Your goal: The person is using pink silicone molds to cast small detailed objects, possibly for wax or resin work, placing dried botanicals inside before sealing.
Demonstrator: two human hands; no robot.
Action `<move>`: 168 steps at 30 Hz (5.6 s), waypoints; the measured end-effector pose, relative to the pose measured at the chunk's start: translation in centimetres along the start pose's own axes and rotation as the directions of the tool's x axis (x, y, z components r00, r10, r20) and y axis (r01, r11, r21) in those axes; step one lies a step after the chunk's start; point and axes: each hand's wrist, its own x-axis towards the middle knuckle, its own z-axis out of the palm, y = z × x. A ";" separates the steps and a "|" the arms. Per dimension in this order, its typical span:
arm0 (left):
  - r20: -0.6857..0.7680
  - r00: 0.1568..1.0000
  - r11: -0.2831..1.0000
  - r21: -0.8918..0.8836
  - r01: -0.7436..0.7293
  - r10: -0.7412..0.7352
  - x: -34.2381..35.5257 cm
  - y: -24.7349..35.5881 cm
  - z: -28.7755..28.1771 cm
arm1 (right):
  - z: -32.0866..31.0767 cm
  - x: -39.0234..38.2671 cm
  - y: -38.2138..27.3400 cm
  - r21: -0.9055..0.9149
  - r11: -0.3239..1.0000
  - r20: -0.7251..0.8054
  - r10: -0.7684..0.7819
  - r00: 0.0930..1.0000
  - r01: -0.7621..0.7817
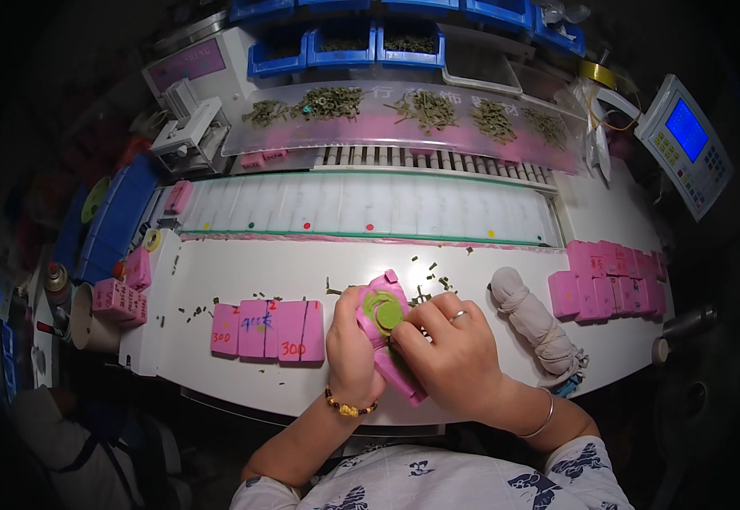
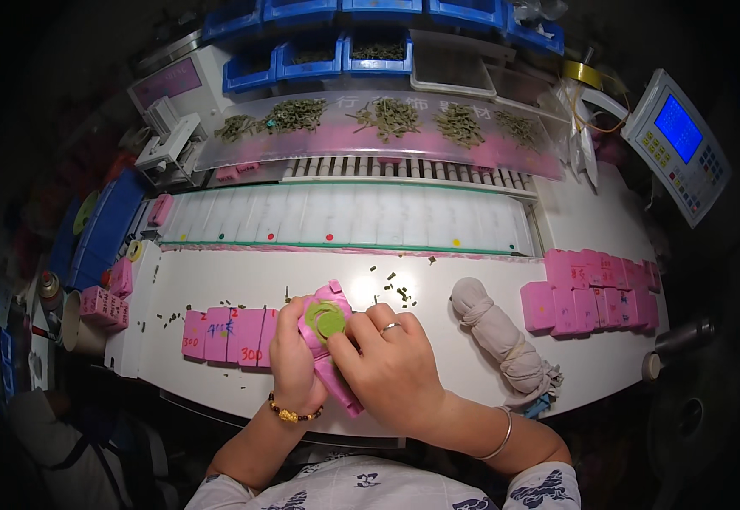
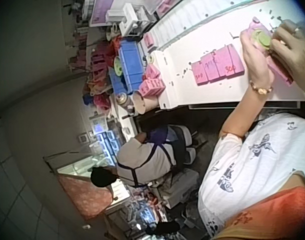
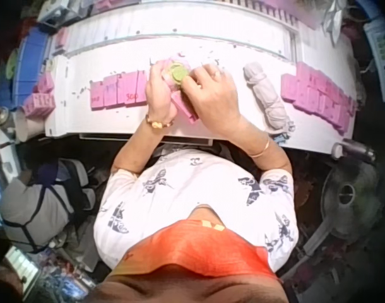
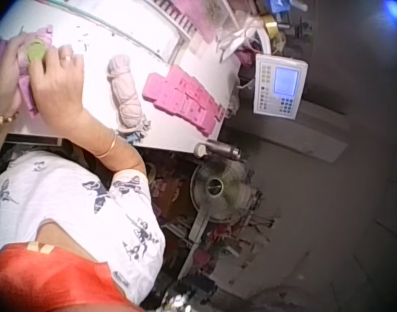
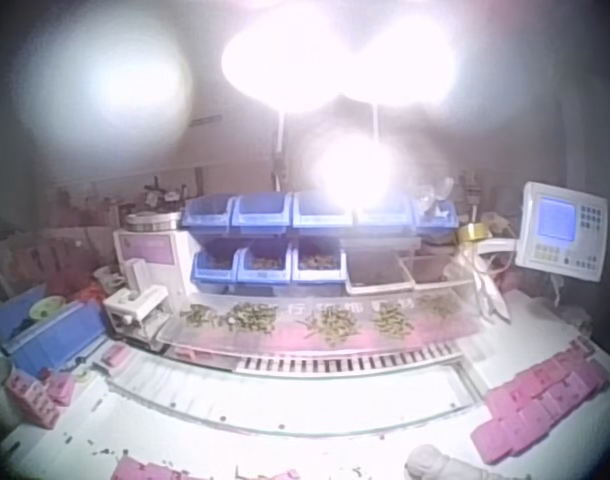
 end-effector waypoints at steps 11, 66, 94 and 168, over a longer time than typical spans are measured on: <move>-0.019 1.000 0.998 -0.055 -0.010 0.009 -0.1 0.0 0.4 | 0.4 0.2 0.1 -0.022 0.993 0.004 -0.112 0.994 0.112; 0.501 0.864 0.772 0.530 -0.350 0.048 -0.5 3.5 -0.7 | -0.4 -2.6 3.2 0.876 -0.087 0.440 0.548 0.711 -0.475; 0.469 0.724 0.824 0.512 0.245 -0.506 -0.9 3.2 -1.7 | -0.5 -3.5 2.7 0.277 0.949 -0.196 -0.098 0.976 0.151; 0.421 0.865 0.880 0.473 0.050 -0.275 0.8 0.0 2.6 | -9.2 -1.9 2.9 -0.213 0.977 -0.265 -0.044 0.963 -0.014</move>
